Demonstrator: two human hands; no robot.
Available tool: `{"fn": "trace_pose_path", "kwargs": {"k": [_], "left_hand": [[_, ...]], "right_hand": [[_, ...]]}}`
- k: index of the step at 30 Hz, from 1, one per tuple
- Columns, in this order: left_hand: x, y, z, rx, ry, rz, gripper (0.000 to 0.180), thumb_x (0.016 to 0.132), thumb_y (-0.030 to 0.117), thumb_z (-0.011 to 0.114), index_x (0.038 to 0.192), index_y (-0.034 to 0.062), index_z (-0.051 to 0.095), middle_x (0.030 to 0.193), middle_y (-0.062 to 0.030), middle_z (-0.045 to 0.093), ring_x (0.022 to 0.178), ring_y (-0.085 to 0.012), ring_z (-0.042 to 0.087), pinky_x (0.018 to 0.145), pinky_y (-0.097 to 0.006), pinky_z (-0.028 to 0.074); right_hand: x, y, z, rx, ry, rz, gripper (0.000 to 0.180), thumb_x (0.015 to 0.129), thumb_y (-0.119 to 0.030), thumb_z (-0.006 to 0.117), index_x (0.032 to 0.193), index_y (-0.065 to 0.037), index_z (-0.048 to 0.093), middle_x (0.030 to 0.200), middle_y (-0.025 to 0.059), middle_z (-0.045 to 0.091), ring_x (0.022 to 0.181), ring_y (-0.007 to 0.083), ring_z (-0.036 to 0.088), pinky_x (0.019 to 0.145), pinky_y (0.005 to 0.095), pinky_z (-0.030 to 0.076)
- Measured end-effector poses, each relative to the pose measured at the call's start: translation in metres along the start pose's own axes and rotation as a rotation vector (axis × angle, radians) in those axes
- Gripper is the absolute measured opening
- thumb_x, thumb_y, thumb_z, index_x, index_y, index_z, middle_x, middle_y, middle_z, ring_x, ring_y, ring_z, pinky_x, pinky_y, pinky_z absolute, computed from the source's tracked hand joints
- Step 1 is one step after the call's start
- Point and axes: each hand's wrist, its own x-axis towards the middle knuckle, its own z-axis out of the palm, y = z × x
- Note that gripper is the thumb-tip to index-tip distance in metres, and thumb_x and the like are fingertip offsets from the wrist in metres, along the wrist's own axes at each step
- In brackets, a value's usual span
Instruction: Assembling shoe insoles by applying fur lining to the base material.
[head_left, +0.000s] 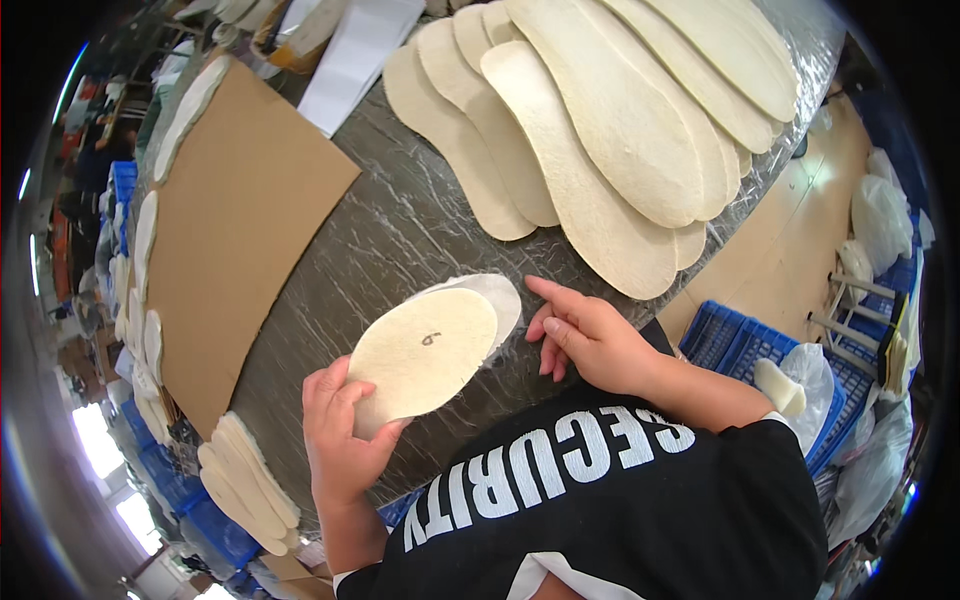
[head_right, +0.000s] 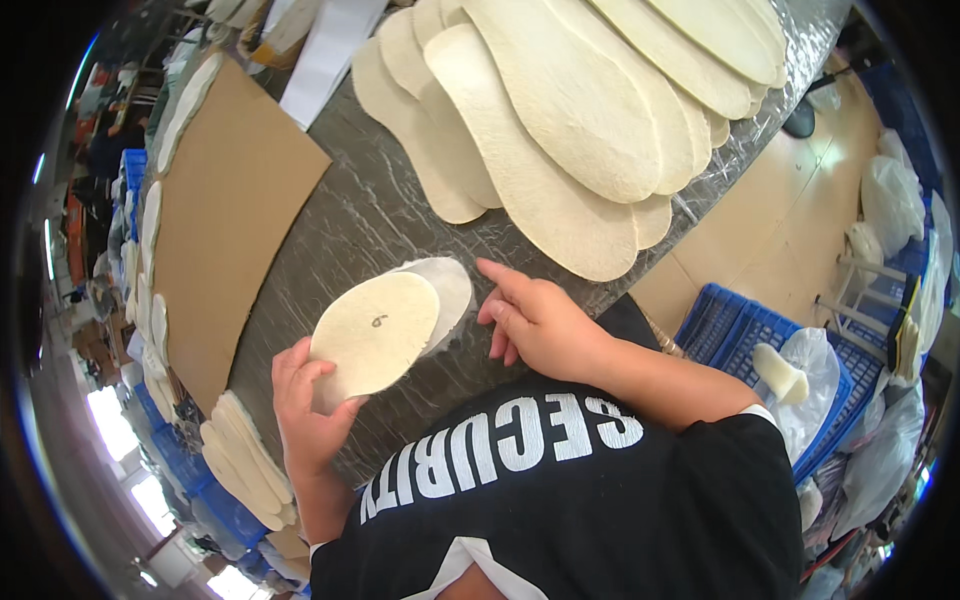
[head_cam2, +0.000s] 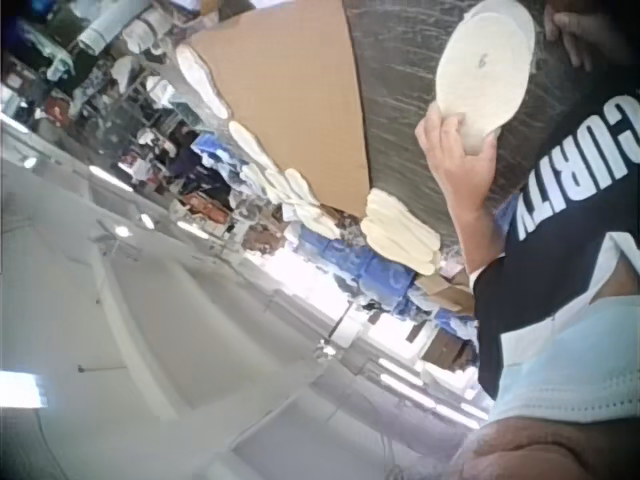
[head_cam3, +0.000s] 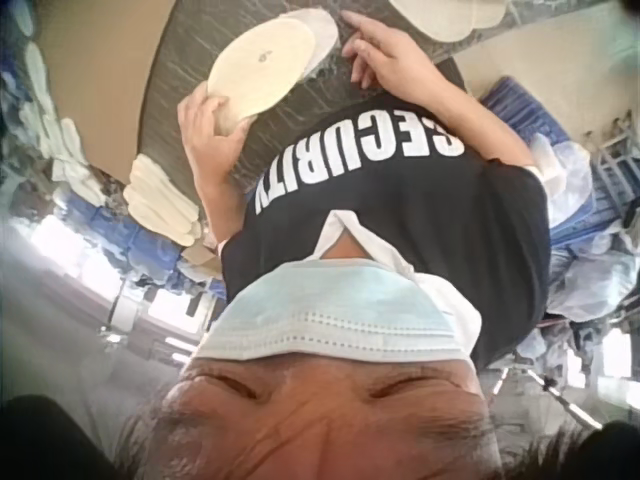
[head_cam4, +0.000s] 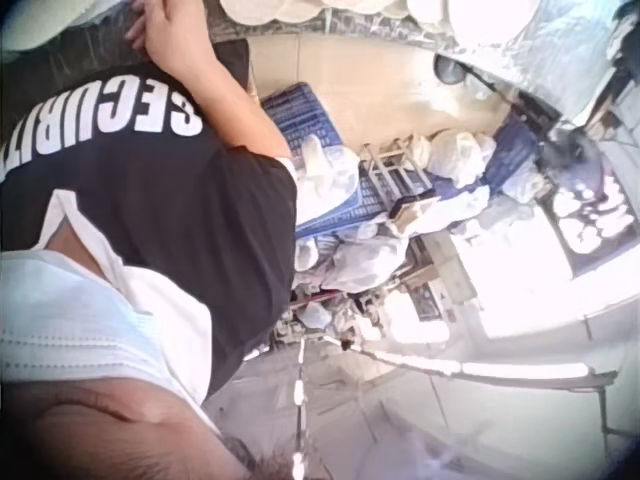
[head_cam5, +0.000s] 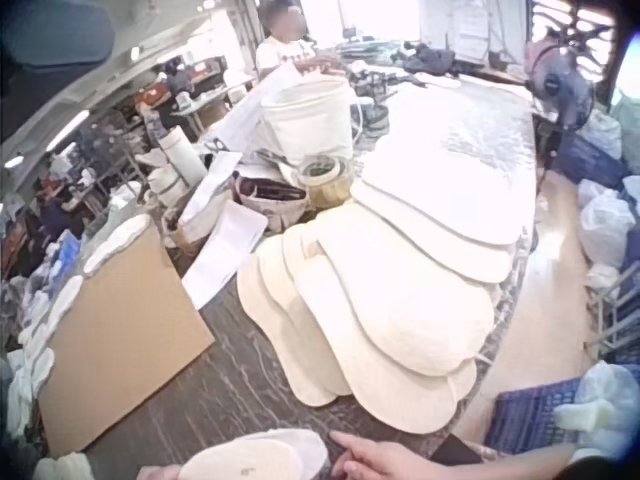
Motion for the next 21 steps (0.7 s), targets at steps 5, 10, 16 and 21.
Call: {"fn": "trace_pose_path", "kwargs": {"k": [5, 10, 16, 21], "left_hand": [[0.015, -0.001, 0.011, -0.010, -0.094, 0.014, 0.049, 0.057, 0.021, 0.084, 0.096, 0.0039, 0.059, 0.120, -0.0188, 0.061, 0.103, -0.0390, 0.055, 0.085, -0.047, 0.048], [0.016, -0.001, 0.011, -0.007, -0.119, -0.027, 0.048, 0.058, 0.019, 0.084, 0.096, 0.0040, 0.059, 0.120, -0.0192, 0.061, 0.104, -0.0397, 0.054, 0.086, -0.048, 0.046], [0.018, -0.003, 0.015, 0.007, -0.145, -0.023, 0.049, 0.057, 0.019, 0.084, 0.097, 0.0044, 0.059, 0.120, -0.0192, 0.061, 0.104, -0.0398, 0.054, 0.087, -0.048, 0.046], [0.019, -0.001, 0.016, 0.012, -0.154, -0.029, 0.049, 0.056, 0.017, 0.084, 0.096, 0.0047, 0.058, 0.121, -0.0191, 0.061, 0.105, -0.0397, 0.054, 0.087, -0.048, 0.047]], "right_hand": [[0.004, -0.005, -0.003, 0.008, -0.087, 0.026, 0.049, 0.100, -0.003, 0.040, 0.148, 0.000, 0.035, 0.099, 0.0133, 0.060, 0.070, 0.0159, 0.063, 0.062, 0.0286, 0.055], [0.005, -0.007, -0.005, -0.003, -0.127, -0.002, 0.048, 0.099, -0.002, 0.038, 0.147, 0.000, 0.037, 0.098, 0.0158, 0.060, 0.070, 0.0177, 0.063, 0.063, 0.0299, 0.055], [0.007, -0.004, -0.008, 0.000, -0.137, -0.019, 0.047, 0.100, -0.003, 0.039, 0.146, 0.001, 0.038, 0.096, 0.0160, 0.061, 0.068, 0.0185, 0.063, 0.063, 0.0319, 0.054], [0.008, -0.007, -0.008, -0.005, -0.163, 0.026, 0.049, 0.100, 0.000, 0.038, 0.148, -0.002, 0.036, 0.096, 0.0136, 0.061, 0.069, 0.0164, 0.063, 0.064, 0.0299, 0.055]]}}
